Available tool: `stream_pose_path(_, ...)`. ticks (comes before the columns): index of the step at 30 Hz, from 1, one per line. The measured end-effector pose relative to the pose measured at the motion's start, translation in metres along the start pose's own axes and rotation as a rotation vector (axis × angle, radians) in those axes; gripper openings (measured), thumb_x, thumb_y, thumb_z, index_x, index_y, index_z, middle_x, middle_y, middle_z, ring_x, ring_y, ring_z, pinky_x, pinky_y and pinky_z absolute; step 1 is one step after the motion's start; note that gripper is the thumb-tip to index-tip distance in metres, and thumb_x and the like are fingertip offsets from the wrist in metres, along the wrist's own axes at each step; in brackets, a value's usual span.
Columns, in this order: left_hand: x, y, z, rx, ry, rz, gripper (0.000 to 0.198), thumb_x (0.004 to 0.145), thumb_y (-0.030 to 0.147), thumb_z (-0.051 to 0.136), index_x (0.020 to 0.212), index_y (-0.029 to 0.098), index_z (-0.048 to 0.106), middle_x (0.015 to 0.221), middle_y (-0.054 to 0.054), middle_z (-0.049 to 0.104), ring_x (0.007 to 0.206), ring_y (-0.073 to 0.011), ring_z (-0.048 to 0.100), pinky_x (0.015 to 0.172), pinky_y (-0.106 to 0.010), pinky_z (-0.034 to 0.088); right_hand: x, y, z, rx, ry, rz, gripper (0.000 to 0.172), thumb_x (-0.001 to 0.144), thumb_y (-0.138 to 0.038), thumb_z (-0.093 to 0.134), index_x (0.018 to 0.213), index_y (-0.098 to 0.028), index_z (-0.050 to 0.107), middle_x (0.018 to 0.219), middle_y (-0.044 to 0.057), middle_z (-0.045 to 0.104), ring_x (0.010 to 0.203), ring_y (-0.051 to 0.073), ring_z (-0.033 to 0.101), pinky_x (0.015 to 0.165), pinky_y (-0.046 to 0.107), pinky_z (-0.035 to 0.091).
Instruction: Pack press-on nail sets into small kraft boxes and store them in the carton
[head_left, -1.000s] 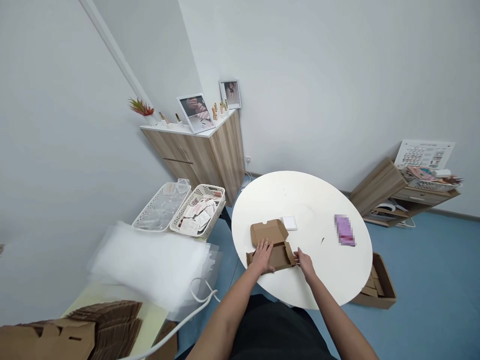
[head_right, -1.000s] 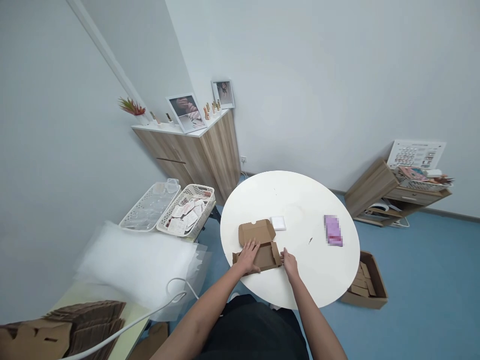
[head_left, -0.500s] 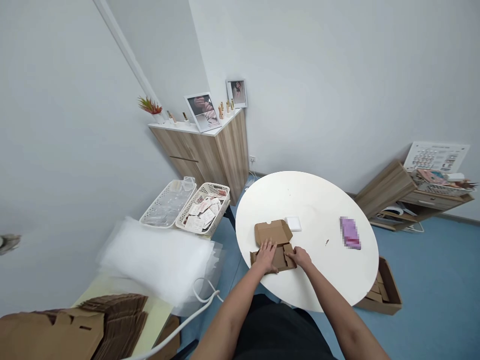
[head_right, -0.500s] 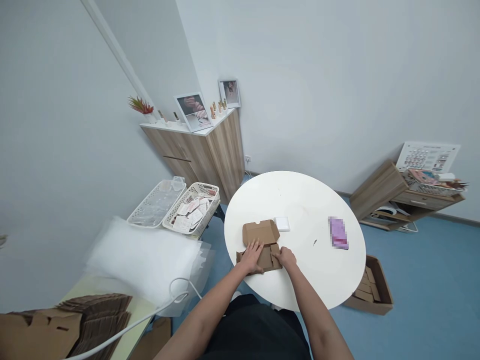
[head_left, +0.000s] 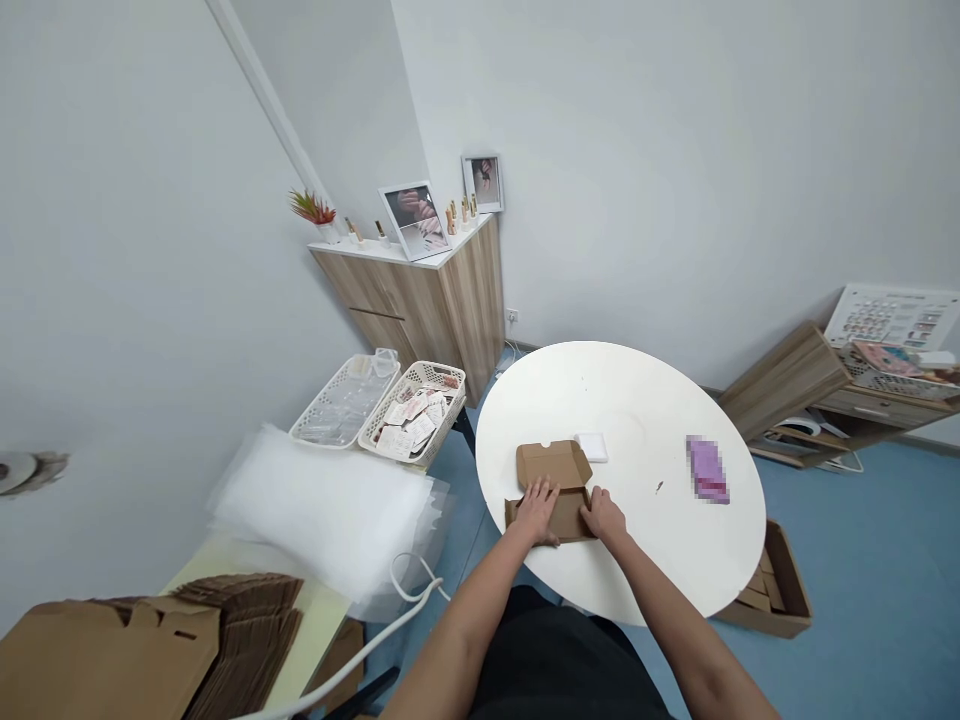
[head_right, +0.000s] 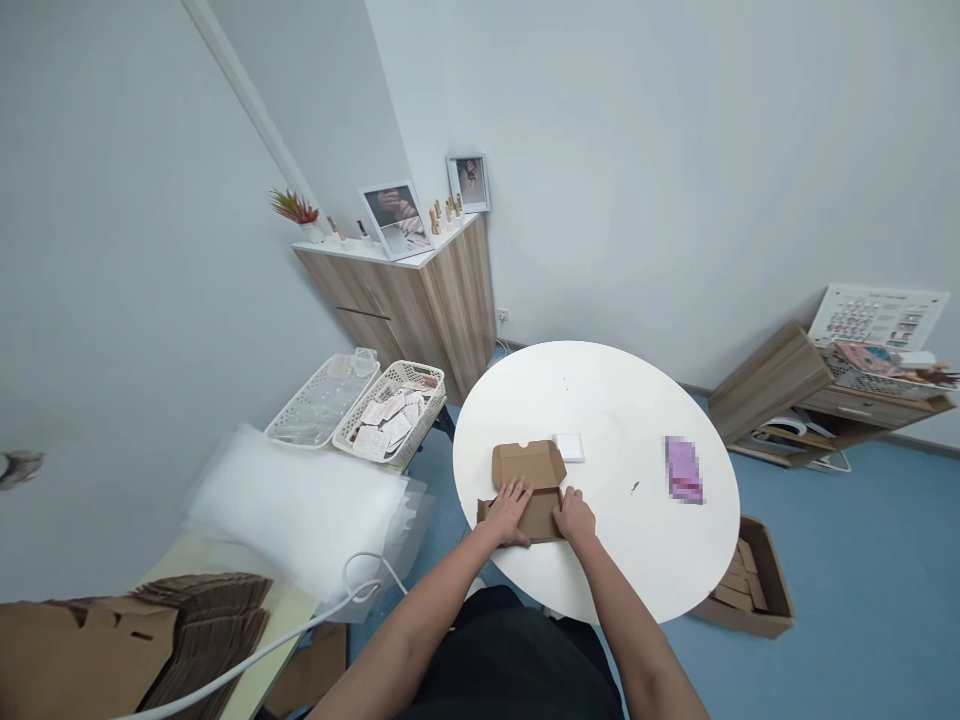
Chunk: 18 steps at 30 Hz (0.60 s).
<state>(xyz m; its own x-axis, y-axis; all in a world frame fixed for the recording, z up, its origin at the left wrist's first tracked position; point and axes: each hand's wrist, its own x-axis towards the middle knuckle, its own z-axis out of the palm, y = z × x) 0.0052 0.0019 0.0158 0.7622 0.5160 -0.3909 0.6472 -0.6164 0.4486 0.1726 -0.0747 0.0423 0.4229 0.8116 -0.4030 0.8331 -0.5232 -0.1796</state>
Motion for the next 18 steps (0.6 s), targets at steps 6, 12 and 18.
stream_pose_path(6, -0.003, -0.003, 0.0, -0.007, 0.021, 0.02, 0.131, 0.05, 0.051, 0.084, 0.153, 0.017, 0.011, 0.161, -0.017, 0.002, 0.147, -0.0384, -0.002, 0.12, -0.053, 0.007, -0.011, -0.012, -0.007, -0.085, 0.039, -0.49, 0.081, 0.072, -0.041, 0.071, 0.143, -0.019, 0.037, 0.148, 0.016, 0.038, 0.137, 0.034, 0.031, 0.106, 0.047, 0.035)
stream_pose_path(12, -0.003, -0.004, -0.001, -0.008, 0.035, 0.051, 0.127, 0.053, 0.052, 0.082, 0.153, 0.018, 0.01, 0.161, -0.018, 0.006, 0.148, -0.037, 0.003, 0.119, -0.054, 0.009, -0.006, -0.011, 0.002, -0.139, -0.183, -0.461, 0.121, 0.055, -0.032, 0.087, 0.153, -0.025, 0.017, 0.16, 0.012, 0.018, 0.147, 0.035, 0.01, 0.108, 0.049, 0.036)
stream_pose_path(18, -0.023, 0.005, 0.0, -0.056, 0.189, 0.05, 0.106, 0.064, 0.051, 0.076, 0.149, 0.022, 0.02, 0.158, -0.015, 0.024, 0.146, -0.0349, 0.017, 0.117, -0.053, 0.013, -0.004, -0.012, 0.001, -0.144, -0.171, -0.438, 0.128, 0.051, -0.031, 0.09, 0.154, -0.023, 0.015, 0.16, 0.012, 0.019, 0.147, 0.032, 0.013, 0.105, 0.043, 0.043)
